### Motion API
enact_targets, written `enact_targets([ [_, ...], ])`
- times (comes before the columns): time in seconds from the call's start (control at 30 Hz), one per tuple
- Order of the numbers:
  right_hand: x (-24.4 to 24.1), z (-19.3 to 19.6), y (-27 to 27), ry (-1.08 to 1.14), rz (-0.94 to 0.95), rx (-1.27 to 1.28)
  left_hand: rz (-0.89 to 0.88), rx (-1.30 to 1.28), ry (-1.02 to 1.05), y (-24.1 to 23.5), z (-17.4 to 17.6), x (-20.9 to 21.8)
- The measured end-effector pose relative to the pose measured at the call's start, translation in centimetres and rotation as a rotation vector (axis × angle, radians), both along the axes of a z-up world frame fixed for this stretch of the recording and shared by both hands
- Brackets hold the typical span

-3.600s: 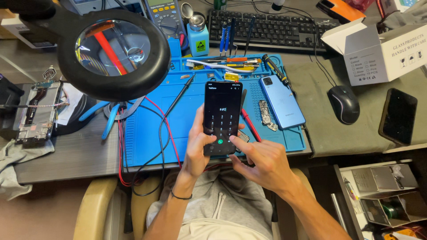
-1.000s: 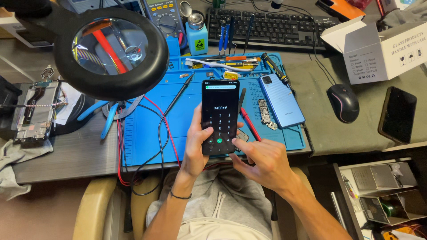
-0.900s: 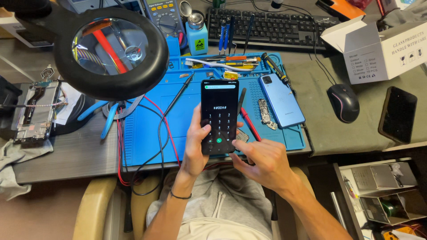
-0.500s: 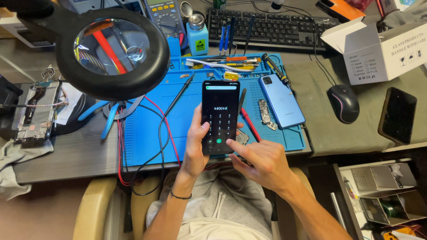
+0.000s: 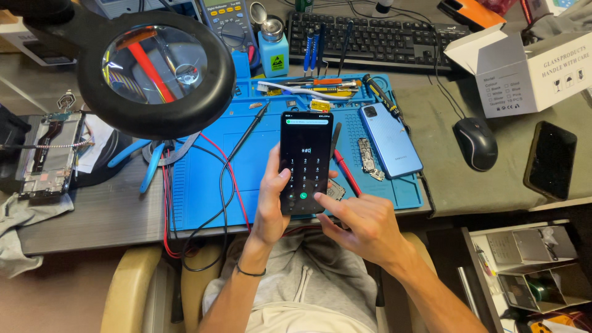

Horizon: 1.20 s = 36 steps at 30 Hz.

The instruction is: The person holds two smartphones, navigates menus on one, dials a code on the other, briefly types on a desktop keyboard, then uses the phone's camera to capture the workspace. The person handles the phones and keyboard directly without additional tools.

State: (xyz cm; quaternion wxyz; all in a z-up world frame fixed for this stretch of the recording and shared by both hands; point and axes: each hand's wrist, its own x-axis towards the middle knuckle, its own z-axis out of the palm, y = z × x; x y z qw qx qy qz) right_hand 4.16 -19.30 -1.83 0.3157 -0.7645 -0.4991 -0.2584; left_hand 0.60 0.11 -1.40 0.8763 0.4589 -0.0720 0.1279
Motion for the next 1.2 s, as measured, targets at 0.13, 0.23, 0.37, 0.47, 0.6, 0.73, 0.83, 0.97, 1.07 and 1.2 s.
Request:
enact_targets([
  [0.13, 0.0, 0.0, 0.1, 0.003, 0.002, 0.004, 0.004, 0.001, 0.001, -0.1, -0.2, 0.0],
  [0.23, 0.0, -0.1, 0.0, 0.004, -0.002, -0.004, 0.005, -0.008, 0.004, -0.1, -0.1, -0.1],
  [0.37, 0.0, -0.2, -0.1, -0.002, -0.001, 0.003, 0.003, 0.002, 0.011, -0.1, 0.2, 0.0],
  [0.47, 0.0, -0.4, -0.1, 0.006, -0.006, 0.011, 0.005, 0.001, 0.013, -0.2, 0.0, 0.0],
  [0.6, 0.0, -0.4, -0.1, 0.003, -0.011, 0.015, 0.004, -0.005, 0.014, -0.1, 0.0, -0.1],
  [0.73, 0.2, -0.7, -0.2, 0.003, -0.014, 0.015, 0.007, -0.01, 0.016, -0.2, -0.2, 0.0],
  [0.83, 0.3, -1.0, -0.2, 0.006, -0.007, 0.021, 0.015, -0.02, 0.021, -0.2, -0.2, -0.1],
  [0.97, 0.0, -0.1, 0.3, -0.002, 0.016, 0.044, 0.017, -0.043, 0.03, -0.1, -1.1, -0.1],
  [1.07, 0.2, 0.5, -0.2, 0.002, 0.007, 0.079, 0.01, -0.075, 0.058, -0.2, -1.8, 0.2],
  [1.2, 4.0, -1.1, -4.8, 0.1, -0.188, 0.244, 0.122, -0.056, 0.145, -0.1, -1.2, 0.3],
])
